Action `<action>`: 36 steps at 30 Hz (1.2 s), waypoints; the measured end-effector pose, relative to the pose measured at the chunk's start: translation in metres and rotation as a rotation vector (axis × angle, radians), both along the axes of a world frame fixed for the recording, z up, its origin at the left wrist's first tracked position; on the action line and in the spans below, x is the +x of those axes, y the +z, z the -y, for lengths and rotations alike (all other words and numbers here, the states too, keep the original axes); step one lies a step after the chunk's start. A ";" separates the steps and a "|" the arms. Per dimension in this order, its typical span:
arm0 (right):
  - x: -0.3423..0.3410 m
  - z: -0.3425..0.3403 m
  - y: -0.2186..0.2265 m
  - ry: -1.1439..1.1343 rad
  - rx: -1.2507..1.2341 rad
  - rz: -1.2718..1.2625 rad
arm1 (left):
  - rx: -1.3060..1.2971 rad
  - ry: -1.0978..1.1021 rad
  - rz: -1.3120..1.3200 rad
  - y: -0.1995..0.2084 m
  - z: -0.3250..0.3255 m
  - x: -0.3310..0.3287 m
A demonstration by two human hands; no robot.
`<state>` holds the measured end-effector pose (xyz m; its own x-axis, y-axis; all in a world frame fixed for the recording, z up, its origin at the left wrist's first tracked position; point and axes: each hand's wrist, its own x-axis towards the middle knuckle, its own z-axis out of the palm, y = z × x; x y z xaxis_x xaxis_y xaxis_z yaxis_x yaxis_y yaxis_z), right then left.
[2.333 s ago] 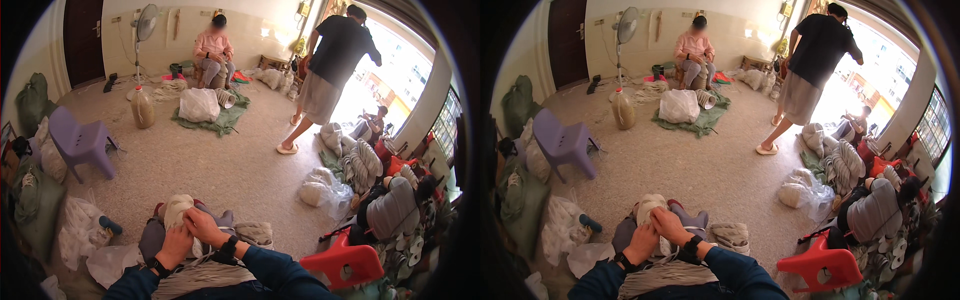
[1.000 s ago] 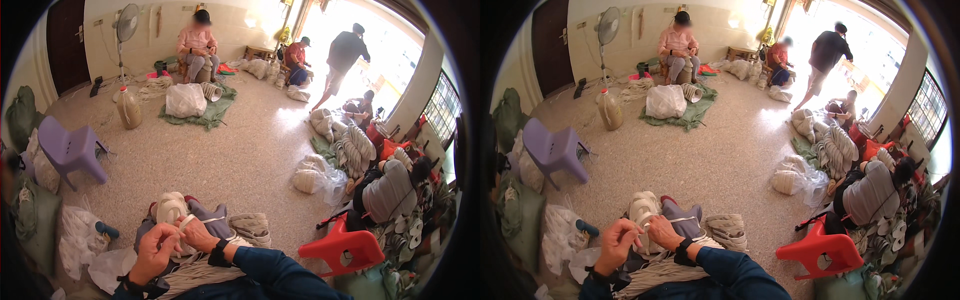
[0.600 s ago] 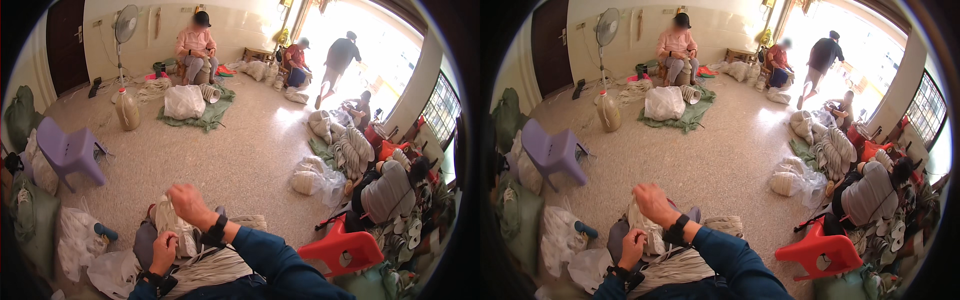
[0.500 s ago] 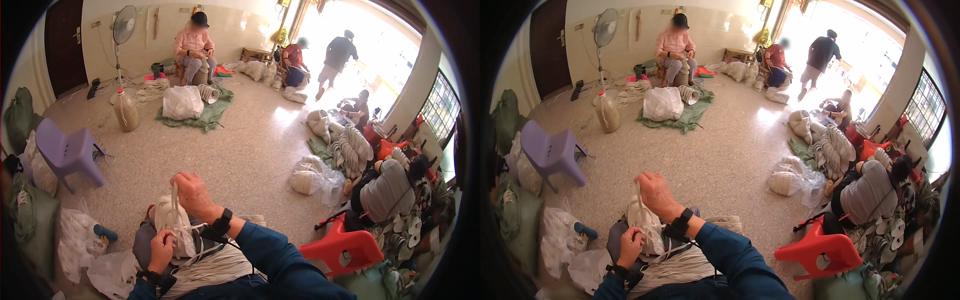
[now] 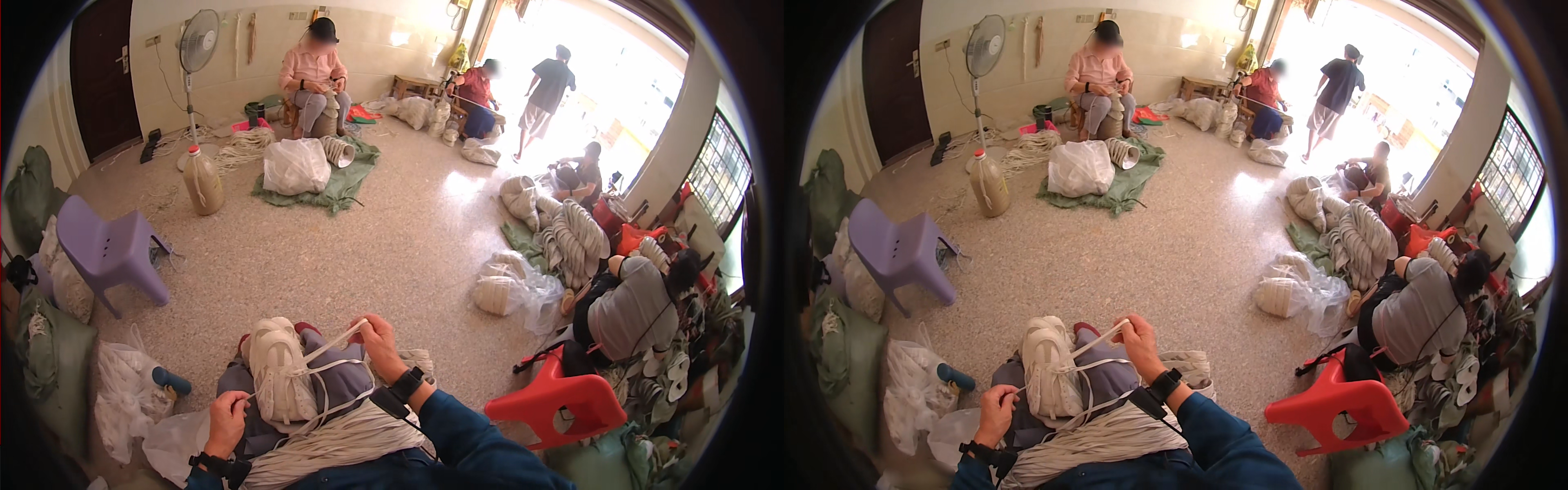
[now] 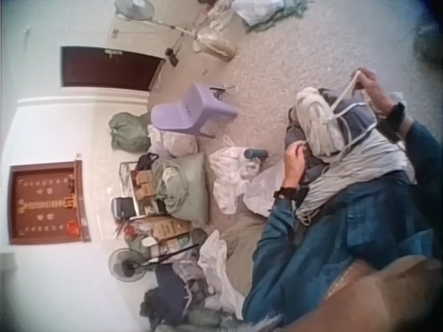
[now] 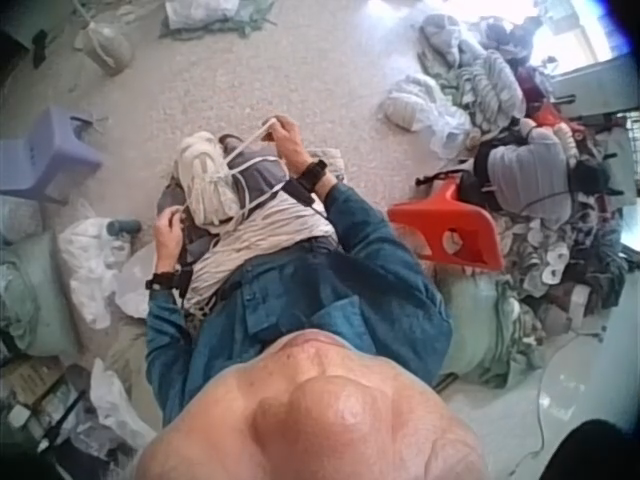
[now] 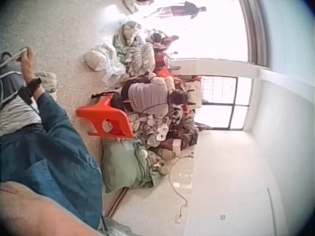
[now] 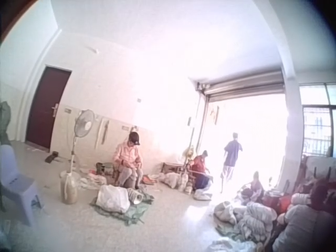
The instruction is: Insert and thread laces into a white athletic shoe.
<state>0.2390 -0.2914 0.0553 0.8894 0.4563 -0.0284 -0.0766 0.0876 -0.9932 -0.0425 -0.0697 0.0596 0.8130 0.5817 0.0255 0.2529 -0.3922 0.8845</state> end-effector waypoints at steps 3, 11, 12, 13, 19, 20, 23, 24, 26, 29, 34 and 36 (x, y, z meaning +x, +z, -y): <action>-0.001 0.010 -0.002 -0.002 -0.034 -0.015 | 0.011 -0.001 -0.066 0.000 -0.003 -0.004; -0.014 0.025 -0.018 0.017 -0.098 -0.064 | 0.482 0.007 -0.011 0.017 0.008 0.003; -0.016 0.026 -0.020 0.022 -0.111 -0.104 | 0.482 0.008 -0.008 0.019 0.010 0.005; -0.017 0.028 -0.022 0.027 -0.123 -0.142 | 0.386 0.002 -0.019 0.020 0.011 0.008; -0.041 0.029 -0.050 0.119 -0.229 -0.192 | -0.055 0.007 0.036 0.005 0.021 0.019; -0.046 0.028 -0.057 0.082 -0.168 -0.194 | -0.150 0.013 0.006 0.010 0.024 0.019; -0.037 0.032 -0.053 0.121 -0.248 -0.185 | -0.126 -0.029 0.017 0.001 0.021 0.031; -0.031 0.040 -0.054 0.122 -0.245 -0.176 | -0.094 -0.042 0.080 -0.001 0.023 0.041; -0.021 0.046 -0.050 0.159 -0.234 -0.195 | -0.073 0.006 0.109 0.003 0.022 0.048; -0.010 0.061 -0.046 0.109 -0.198 -0.212 | -0.106 0.036 0.145 0.007 0.018 0.059; -0.019 0.059 -0.049 -0.081 -0.363 0.279 | -0.279 0.049 0.138 -0.007 0.014 0.060; -0.026 0.053 -0.041 -0.066 -0.359 0.349 | -0.275 0.037 0.151 -0.011 0.013 0.060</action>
